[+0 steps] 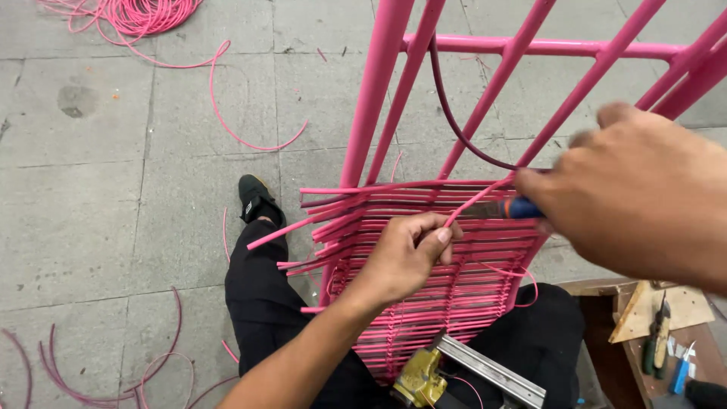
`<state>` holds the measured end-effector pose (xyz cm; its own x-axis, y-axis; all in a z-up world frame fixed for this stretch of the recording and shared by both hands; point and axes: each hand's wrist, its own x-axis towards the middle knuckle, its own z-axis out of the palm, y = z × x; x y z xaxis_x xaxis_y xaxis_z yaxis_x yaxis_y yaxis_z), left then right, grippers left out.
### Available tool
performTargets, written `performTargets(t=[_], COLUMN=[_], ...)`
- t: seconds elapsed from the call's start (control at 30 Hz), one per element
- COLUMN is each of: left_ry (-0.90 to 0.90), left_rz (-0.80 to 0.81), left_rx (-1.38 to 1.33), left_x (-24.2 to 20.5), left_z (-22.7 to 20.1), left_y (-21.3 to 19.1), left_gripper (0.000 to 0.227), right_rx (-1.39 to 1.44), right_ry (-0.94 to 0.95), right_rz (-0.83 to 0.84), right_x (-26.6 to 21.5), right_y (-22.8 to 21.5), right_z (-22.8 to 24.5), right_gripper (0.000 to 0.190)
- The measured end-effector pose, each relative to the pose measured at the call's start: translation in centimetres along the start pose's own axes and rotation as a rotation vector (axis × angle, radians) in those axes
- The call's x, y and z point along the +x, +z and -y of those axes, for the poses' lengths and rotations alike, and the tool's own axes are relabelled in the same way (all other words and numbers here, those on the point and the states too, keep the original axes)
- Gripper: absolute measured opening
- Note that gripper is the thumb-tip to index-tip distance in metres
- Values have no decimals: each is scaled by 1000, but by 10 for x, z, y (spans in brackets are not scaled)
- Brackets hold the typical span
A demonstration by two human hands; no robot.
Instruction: Weaving plastic straps onto a pink metal chair frame using a nail gun and pliers.
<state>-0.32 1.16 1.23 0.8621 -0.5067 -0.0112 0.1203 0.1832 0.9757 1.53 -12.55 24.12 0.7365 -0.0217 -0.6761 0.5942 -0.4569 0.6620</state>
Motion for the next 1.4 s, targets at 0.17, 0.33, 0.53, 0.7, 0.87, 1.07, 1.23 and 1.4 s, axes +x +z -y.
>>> performTargets(t=[0.17,0.33,0.53,0.7,0.87,1.07,1.23,1.4], left_ry=[74,85,242,326,376,499,475,427], left_rz=[-103,-192,-229,-235,-256,-340,-354,-299], left_rx=[313,476,625,794,897,889,856,898], left_x=[-4,-7,-7,-6,-2,5,10,3], left_z=[-37,-54,-50,-48,-41,-49,-63,-35], left_y=[1,-2,-5,-9,-9,-9,-4,-4], left_gripper=[19,15,13,20,23,26,34,28], right_rx=[-75,-3,-69,-16,227,731,1122,2198], right_ry=[3,17,-44,-100,-62,94,65,66], right_rz=[-45,86,149,157,179,-4,-211,-68], right_x=[10,14,29,35,18,22,35,35], right_y=[-27,-55,-54,-46,-40,13,63,91], right_z=[6,21,19,16,11,16,29,53], right_gripper=[36,57,68,47,45,39,37,39])
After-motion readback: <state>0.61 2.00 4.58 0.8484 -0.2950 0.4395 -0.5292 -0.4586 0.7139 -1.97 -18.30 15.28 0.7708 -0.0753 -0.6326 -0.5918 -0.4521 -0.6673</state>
